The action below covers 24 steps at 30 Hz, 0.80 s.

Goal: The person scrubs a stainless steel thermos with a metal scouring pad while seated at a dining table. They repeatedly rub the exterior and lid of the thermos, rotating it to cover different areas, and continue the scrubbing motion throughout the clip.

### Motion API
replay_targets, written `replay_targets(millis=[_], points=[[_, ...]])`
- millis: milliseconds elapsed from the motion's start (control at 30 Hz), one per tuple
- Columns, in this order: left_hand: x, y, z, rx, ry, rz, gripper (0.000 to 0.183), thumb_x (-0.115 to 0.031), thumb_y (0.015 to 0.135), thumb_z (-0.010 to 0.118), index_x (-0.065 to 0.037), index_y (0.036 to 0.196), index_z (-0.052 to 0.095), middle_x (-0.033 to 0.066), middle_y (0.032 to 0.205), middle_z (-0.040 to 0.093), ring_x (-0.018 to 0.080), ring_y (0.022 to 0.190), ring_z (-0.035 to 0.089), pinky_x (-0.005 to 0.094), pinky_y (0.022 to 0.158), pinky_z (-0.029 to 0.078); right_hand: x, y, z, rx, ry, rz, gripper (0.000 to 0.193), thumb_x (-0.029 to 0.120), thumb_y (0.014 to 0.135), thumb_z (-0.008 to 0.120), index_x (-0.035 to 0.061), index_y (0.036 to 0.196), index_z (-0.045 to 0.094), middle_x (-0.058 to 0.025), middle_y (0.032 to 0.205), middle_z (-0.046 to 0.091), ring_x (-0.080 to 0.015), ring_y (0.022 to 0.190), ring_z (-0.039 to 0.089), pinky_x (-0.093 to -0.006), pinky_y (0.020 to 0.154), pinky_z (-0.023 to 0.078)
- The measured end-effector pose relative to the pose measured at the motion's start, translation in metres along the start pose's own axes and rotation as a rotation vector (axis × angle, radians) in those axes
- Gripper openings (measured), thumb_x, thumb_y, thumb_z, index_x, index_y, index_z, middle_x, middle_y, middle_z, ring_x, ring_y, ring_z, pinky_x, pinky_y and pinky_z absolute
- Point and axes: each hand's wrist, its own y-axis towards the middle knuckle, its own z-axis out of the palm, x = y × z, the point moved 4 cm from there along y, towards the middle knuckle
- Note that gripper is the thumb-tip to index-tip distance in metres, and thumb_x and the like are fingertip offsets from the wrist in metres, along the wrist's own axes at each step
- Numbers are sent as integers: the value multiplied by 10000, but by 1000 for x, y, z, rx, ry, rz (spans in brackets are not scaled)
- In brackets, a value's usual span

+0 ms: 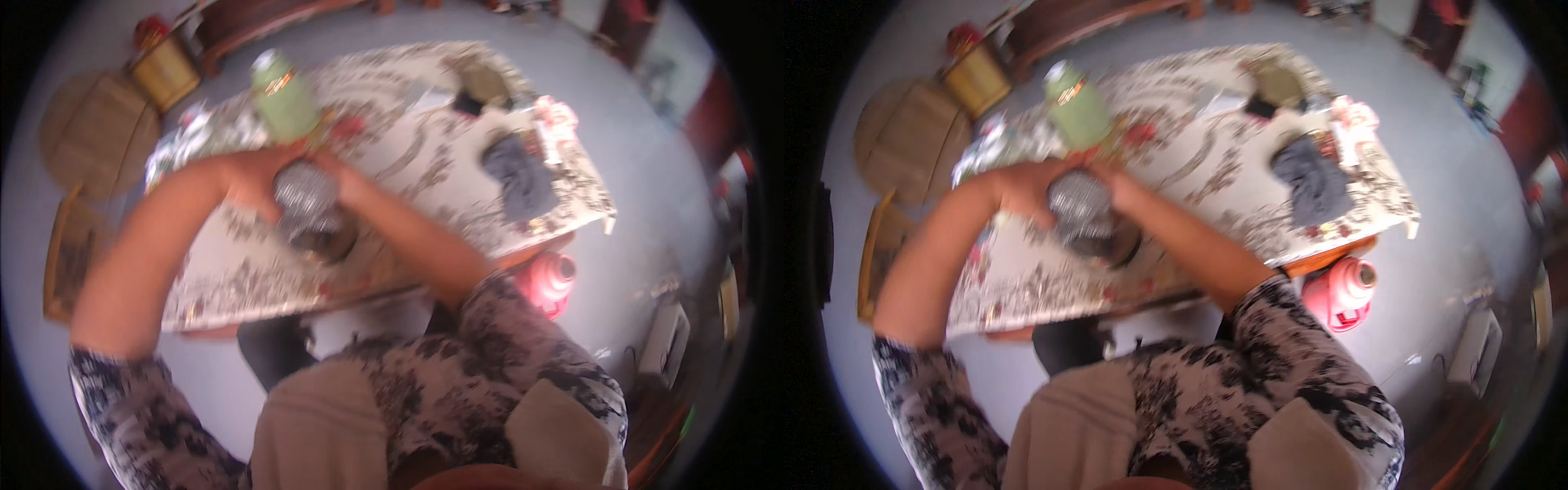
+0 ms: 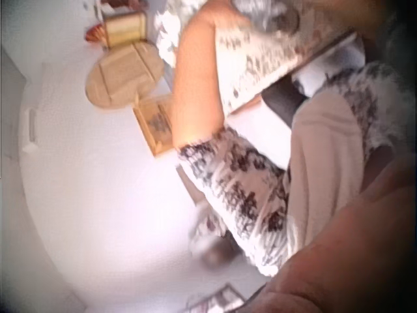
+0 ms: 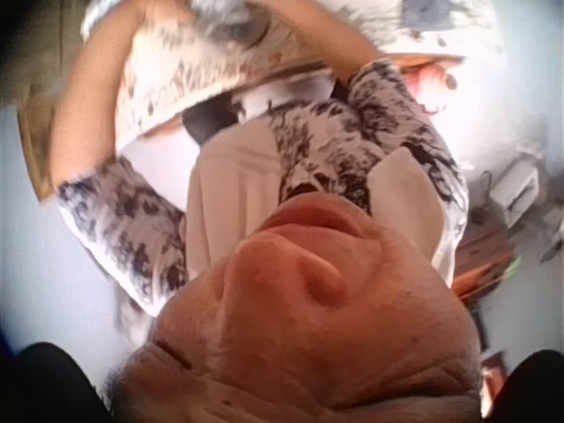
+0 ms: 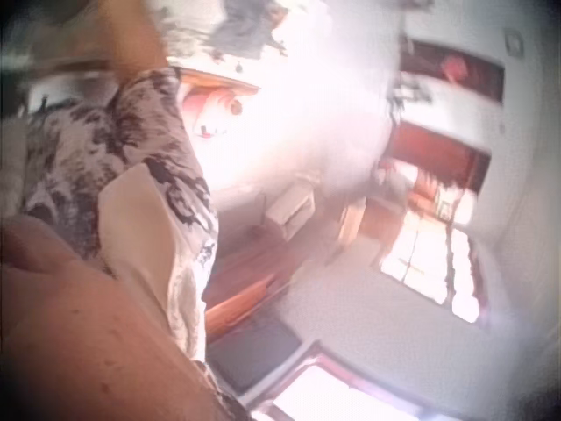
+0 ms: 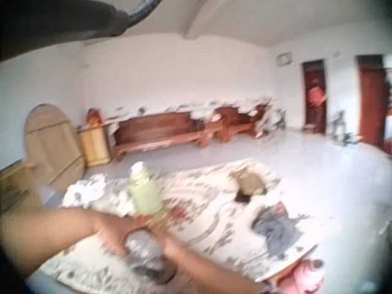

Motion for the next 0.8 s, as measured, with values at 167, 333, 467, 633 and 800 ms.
replay_targets(millis=[167, 333, 467, 633, 800], points=[[5, -23, 24, -74, 79, -112, 1030, -232, 536, 792, -48, 1438, 331, 219, 1197, 589, 343, 1073, 610, 366, 928, 498, 35, -56, 70, -78, -511, 20, 500, 409, 1000, 394, -7, 1162, 619, -133, 1085, 657, -202, 999, 596, -326, 904, 446], [-5, -23, 29, -142, 197, -249, 1035, -271, 544, 786, -31, 1432, 311, 211, 1277, 519, 342, 1063, 608, 385, 908, 504, 39, -57, 71, -102, -584, -40, 553, 461, 984, 397, -16, 1165, 610, -122, 1059, 664, -203, 974, 598, -327, 892, 448], [-8, -20, 29, -128, 212, -285, 1047, -281, 544, 785, -22, 1434, 298, 213, 1290, 501, 348, 1059, 606, 376, 894, 509, 38, -57, 73, -100, -569, -64, 548, 460, 982, 398, -17, 1155, 607, -118, 1040, 662, -200, 959, 597, -329, 882, 447], [-13, -15, 26, -51, 192, -286, 1051, -228, 533, 792, -17, 1437, 299, 214, 1276, 527, 338, 1084, 603, 357, 904, 509, 36, -58, 72, -96, -565, -90, 536, 450, 982, 395, -6, 1165, 606, -117, 1039, 664, -200, 952, 600, -331, 869, 456], [-2, -18, 16, 43, 96, -208, 1071, -162, 501, 800, -40, 1449, 315, 207, 1259, 566, 324, 1100, 608, 348, 927, 503, 40, -58, 69, -77, -632, -88, 520, 428, 984, 406, -9, 1188, 601, -112, 1048, 663, -188, 958, 593, -321, 881, 453]])
